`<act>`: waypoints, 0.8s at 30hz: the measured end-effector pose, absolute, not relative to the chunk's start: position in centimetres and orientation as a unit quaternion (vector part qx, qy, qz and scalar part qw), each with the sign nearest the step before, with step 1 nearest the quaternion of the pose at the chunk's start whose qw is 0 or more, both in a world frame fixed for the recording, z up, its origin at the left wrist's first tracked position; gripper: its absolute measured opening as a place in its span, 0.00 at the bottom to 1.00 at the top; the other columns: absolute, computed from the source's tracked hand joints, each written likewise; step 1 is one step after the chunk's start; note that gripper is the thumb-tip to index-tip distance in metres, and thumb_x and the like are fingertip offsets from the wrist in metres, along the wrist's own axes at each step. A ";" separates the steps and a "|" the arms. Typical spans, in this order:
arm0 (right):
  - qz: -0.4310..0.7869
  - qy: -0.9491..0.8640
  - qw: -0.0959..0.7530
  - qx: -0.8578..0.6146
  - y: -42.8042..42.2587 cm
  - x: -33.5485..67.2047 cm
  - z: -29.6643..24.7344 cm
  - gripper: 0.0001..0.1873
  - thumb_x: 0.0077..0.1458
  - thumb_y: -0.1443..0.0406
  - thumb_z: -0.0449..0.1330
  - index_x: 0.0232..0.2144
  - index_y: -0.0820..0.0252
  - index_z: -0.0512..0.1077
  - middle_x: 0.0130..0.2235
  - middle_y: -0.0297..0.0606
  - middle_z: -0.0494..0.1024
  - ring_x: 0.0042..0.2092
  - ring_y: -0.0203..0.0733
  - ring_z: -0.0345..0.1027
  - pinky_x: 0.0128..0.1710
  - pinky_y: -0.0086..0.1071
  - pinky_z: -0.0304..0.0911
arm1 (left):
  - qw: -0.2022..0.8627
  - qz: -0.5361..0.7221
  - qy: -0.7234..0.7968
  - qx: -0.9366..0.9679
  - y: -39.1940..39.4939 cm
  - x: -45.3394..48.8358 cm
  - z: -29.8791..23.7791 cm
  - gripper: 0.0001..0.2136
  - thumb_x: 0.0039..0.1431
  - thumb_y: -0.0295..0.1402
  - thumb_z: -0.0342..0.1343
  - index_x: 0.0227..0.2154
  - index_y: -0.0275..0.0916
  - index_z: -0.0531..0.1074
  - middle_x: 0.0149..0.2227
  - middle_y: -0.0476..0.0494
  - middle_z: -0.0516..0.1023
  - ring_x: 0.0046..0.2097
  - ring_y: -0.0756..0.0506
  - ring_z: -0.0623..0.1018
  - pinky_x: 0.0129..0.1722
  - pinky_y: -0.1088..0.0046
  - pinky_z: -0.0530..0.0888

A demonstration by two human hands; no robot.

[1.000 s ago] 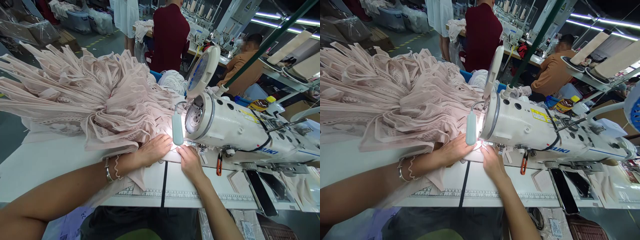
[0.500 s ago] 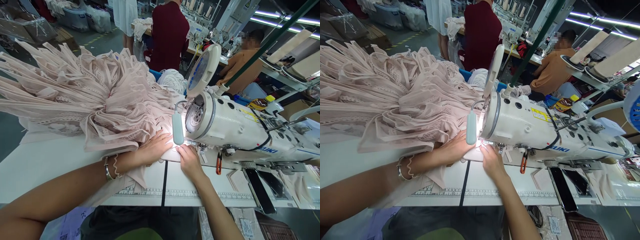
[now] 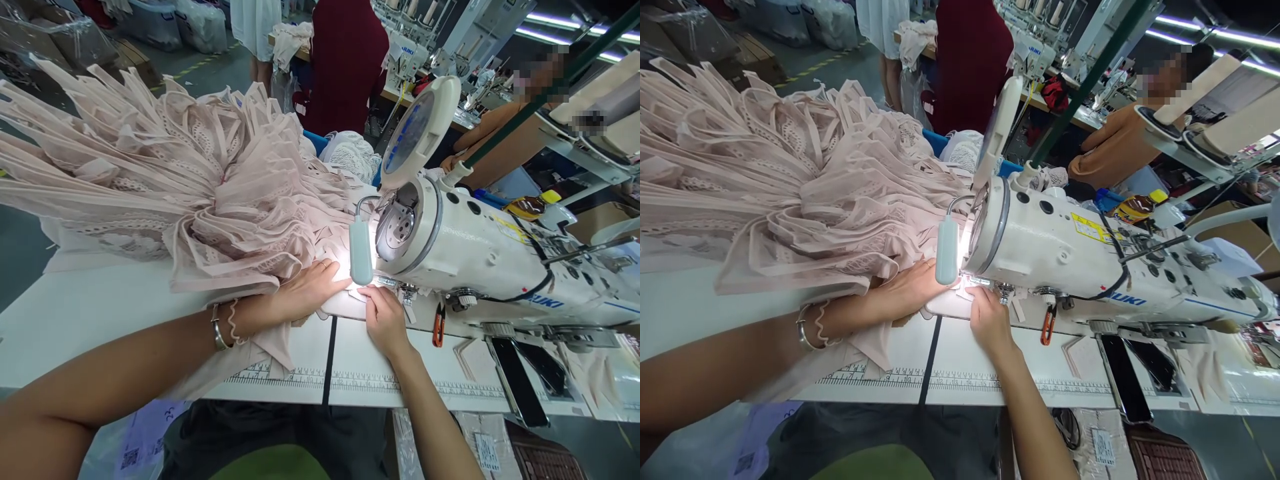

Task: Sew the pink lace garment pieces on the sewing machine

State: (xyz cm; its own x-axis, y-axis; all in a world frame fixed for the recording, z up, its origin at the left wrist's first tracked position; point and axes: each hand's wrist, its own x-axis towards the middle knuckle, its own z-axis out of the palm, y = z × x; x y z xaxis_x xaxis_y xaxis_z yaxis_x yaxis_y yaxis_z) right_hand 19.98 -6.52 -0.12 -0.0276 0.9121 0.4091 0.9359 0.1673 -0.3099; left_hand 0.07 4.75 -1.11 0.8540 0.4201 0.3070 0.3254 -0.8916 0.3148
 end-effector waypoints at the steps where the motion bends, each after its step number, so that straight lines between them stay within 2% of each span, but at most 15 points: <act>1: -0.021 -0.712 0.275 -0.646 -6.5 20.0 -0.1 0.18 0.62 0.72 0.46 0.41 0.57 0.75 0.39 0.40 0.81 0.44 0.43 0.74 0.47 0.36 0.68 | 0.140 0.186 0.203 0.951 4.9 0.1 -1.2 0.08 0.70 0.29 0.47 0.47 0.36 0.69 0.42 0.44 0.72 0.43 0.45 0.69 0.43 0.70 0.66; 5: -0.022 -0.720 0.313 -0.619 -6.5 19.9 0.3 0.18 0.60 0.74 0.47 0.39 0.56 0.76 0.39 0.38 0.81 0.42 0.41 0.75 0.45 0.33 0.69 | 0.165 0.185 0.168 0.954 4.9 0.1 -0.5 0.07 0.69 0.29 0.50 0.44 0.40 0.72 0.41 0.45 0.73 0.45 0.44 0.70 0.43 0.70 0.66; 10: -0.009 -0.753 0.343 -0.562 -6.4 19.6 0.8 0.20 0.59 0.77 0.47 0.36 0.55 0.76 0.37 0.35 0.81 0.41 0.38 0.75 0.45 0.31 0.69 | 0.044 0.221 0.072 0.972 4.6 0.2 0.5 0.10 0.70 0.25 0.49 0.33 0.37 0.73 0.34 0.45 0.74 0.40 0.45 0.70 0.40 0.69 0.66; 15: -0.015 -0.756 0.341 -0.559 -6.4 19.6 0.8 0.20 0.59 0.77 0.47 0.37 0.56 0.77 0.37 0.35 0.81 0.41 0.38 0.75 0.45 0.31 0.69 | -0.021 0.223 0.054 0.973 4.4 0.3 0.1 0.10 0.68 0.20 0.48 0.35 0.35 0.73 0.35 0.44 0.76 0.37 0.45 0.70 0.37 0.69 0.67; 24: -0.001 -0.743 0.329 -0.583 -6.4 19.7 0.6 0.21 0.58 0.77 0.47 0.36 0.56 0.78 0.37 0.36 0.81 0.42 0.39 0.75 0.45 0.32 0.70 | -0.010 0.205 0.068 0.976 3.9 0.4 -0.2 0.11 0.64 0.16 0.47 0.33 0.35 0.71 0.33 0.43 0.75 0.36 0.45 0.71 0.36 0.69 0.68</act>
State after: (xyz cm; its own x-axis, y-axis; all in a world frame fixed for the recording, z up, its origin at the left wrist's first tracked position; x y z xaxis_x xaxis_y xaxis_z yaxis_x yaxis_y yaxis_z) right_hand 19.72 -6.43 0.65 -0.1047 0.8656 0.4897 0.8665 0.3210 -0.3821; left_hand 0.44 3.87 -0.24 0.9068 0.1288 0.4014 0.1369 -0.9905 0.0085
